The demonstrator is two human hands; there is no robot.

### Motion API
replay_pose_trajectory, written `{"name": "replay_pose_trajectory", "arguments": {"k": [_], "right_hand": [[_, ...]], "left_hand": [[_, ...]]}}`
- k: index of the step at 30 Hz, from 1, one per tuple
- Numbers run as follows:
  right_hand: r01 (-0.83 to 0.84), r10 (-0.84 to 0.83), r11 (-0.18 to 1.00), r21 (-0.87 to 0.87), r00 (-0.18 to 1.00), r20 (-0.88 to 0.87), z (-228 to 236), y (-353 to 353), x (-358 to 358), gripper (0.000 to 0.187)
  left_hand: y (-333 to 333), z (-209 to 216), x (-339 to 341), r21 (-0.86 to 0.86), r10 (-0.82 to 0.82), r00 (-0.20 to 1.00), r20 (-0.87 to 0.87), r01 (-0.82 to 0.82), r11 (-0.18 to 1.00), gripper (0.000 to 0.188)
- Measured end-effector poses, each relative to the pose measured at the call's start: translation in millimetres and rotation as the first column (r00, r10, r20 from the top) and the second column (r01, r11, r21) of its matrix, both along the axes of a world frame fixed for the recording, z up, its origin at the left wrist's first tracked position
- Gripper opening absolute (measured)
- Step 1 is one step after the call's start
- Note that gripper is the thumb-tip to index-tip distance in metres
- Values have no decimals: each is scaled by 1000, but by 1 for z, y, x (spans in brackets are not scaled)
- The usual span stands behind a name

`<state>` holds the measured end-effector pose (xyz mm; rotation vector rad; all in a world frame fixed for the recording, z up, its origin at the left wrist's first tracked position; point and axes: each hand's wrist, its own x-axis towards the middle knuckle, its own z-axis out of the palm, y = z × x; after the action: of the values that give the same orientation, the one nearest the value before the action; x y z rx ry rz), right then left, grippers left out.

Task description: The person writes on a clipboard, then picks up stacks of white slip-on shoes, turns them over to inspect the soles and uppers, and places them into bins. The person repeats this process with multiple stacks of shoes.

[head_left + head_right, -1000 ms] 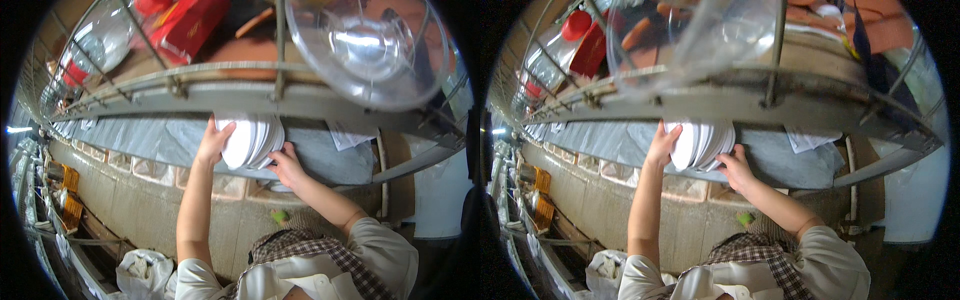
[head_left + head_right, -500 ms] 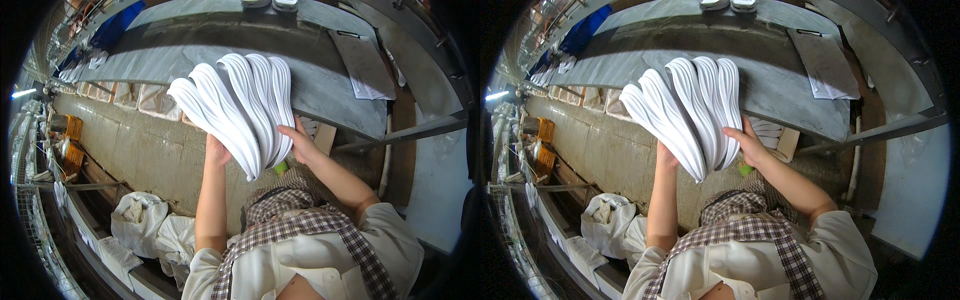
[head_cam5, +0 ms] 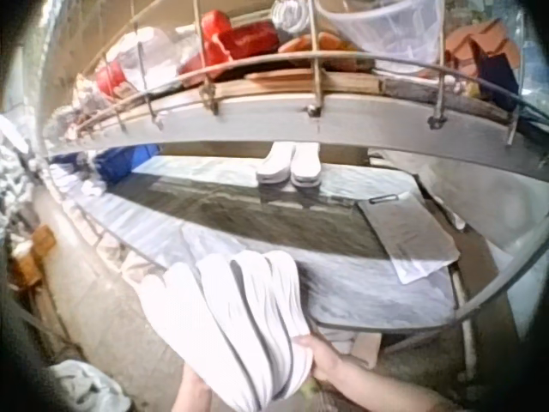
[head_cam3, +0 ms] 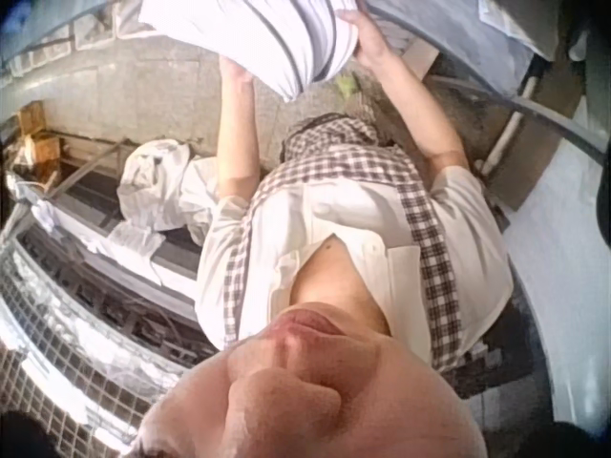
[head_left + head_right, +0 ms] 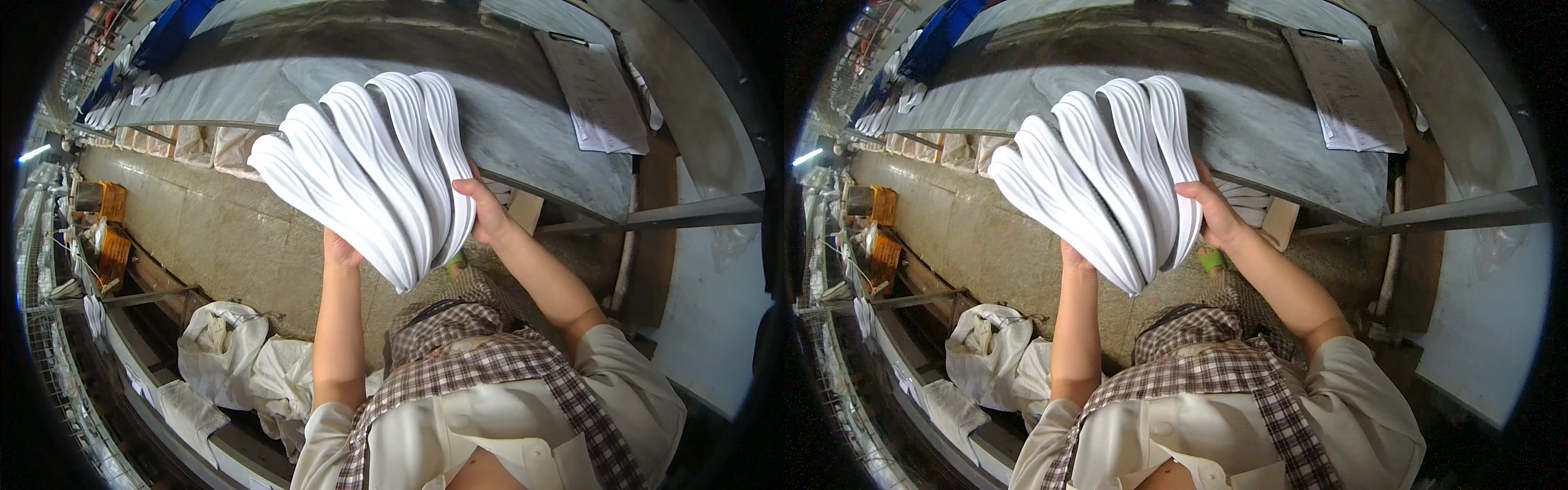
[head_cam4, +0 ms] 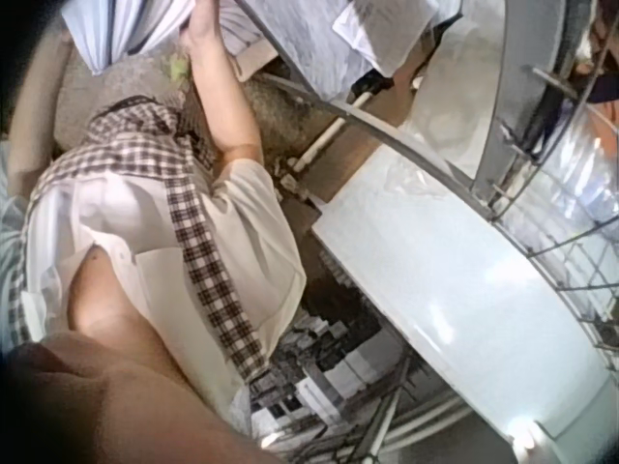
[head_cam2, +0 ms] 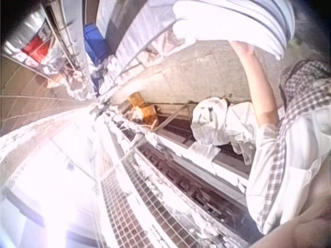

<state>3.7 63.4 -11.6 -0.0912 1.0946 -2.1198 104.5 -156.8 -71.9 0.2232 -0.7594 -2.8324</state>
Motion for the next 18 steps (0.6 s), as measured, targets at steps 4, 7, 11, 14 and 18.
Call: {"name": "replay_pose_trajectory", "arguments": {"k": [4, 7, 11, 14, 18], "right_hand": [[14, -14, 1000, 15, 1000, 10, 16, -2, 8, 86], [-17, 17, 1000, 2, 998, -60, 33, -6, 15, 86], [-42, 38, 998, -47, 996, -85, 58, -13, 26, 86], [-84, 72, 991, -101, 991, -114, 72, -19, 34, 86], [-137, 122, 983, -119, 985, -124, 87, -23, 48, 87]], "left_hand": [[10, 21, 0, 37, 49, 995, 85, -52, 998, 51], [10, 40, 6, 42, 58, 996, 63, -61, 997, 51], [8, 60, 23, 30, 88, 996, 31, -89, 996, 51], [7, 73, 38, 11, 120, 993, 3, -120, 993, 51], [4, 90, 59, -19, 159, 986, -40, -160, 987, 51]]}}
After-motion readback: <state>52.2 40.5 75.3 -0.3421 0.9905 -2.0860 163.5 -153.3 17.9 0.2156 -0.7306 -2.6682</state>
